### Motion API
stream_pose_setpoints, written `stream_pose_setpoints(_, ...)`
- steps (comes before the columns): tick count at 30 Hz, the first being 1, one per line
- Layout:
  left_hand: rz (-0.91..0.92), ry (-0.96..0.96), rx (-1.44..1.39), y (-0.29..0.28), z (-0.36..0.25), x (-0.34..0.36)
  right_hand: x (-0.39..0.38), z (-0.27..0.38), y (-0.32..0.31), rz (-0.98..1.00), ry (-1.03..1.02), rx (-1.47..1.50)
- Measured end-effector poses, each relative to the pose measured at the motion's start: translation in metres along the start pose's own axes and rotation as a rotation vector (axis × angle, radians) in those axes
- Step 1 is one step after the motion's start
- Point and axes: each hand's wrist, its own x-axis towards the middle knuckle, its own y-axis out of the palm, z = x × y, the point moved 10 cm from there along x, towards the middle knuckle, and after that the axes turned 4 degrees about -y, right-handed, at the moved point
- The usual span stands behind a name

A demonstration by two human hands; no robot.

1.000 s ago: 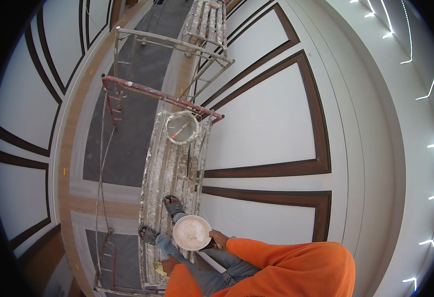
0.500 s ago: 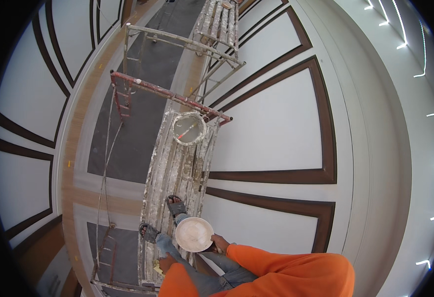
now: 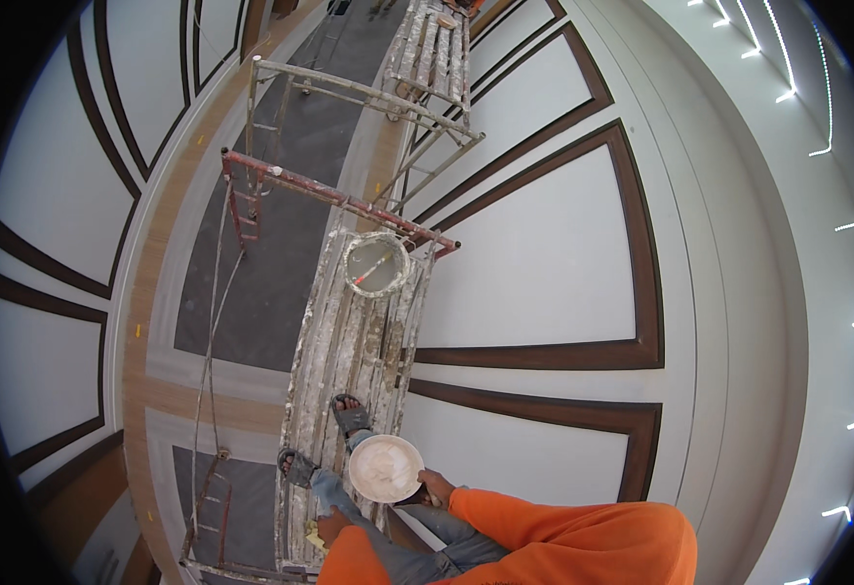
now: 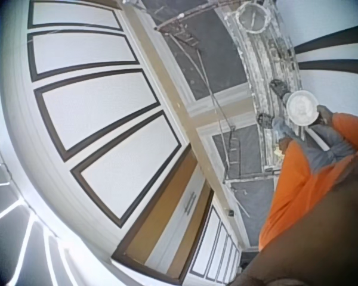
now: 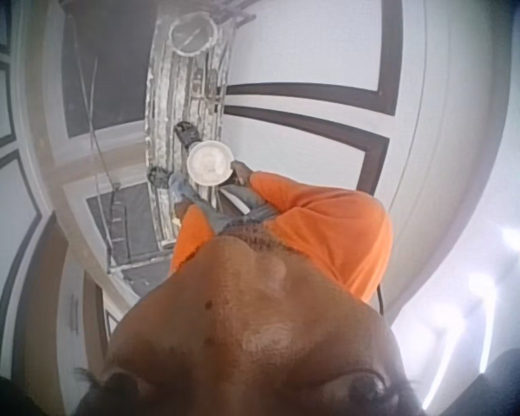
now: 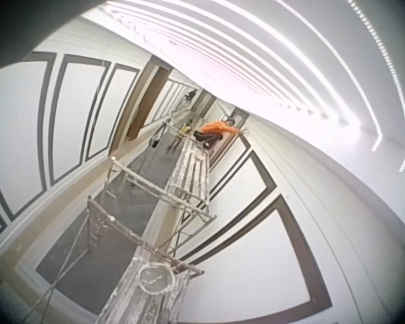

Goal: The person stands on scaffolding and uses a putty knife to scoop white plaster from a bucket. They apply the plaster to the ceiling's decorative brown trim, smoothing it along the edges. The person occasionally pauses to wipe the trim with their hand.

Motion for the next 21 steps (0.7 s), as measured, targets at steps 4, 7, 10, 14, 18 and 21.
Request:
stream_pose_setpoints(4, -0.01, -0.024, -0.098, 0.014, 0.008, 0.012, -0.009, 0.008, 0.006, -0.032, -0.005, -0.024)
stream_pose_setpoints(7, -0.009, -0.032, -0.064, -0.007, 0.006, 0.0, -0.01, 0.01, 0.011, -0.031, -0.001, -0.03)
stream_pose_setpoints(10, -0.004, 0.006, -0.13, 0.02, 0.016, 0.022, -0.006, 0.006, 0.013, -0.008, -0.015, -0.025)
stream_pose_setpoints(14, 0.045, 0.045, -0.024, 0.005, 0.007, 0.016, 0.0, -0.002, 0.012, -0.039, -0.015, -0.002)
stream_pose_setpoints(18, 0.065, 0.021, -0.076, -0.005, 0.006, 0.009, -0.01, -0.003, 0.015, -0.053, -0.017, 0.027)
stream_pose_setpoints(21, 0.091, 0.077, -0.091, -0.008, 0.001, 0.005, -0.013, -0.008, 0.017, -0.014, -0.005, 0.089)
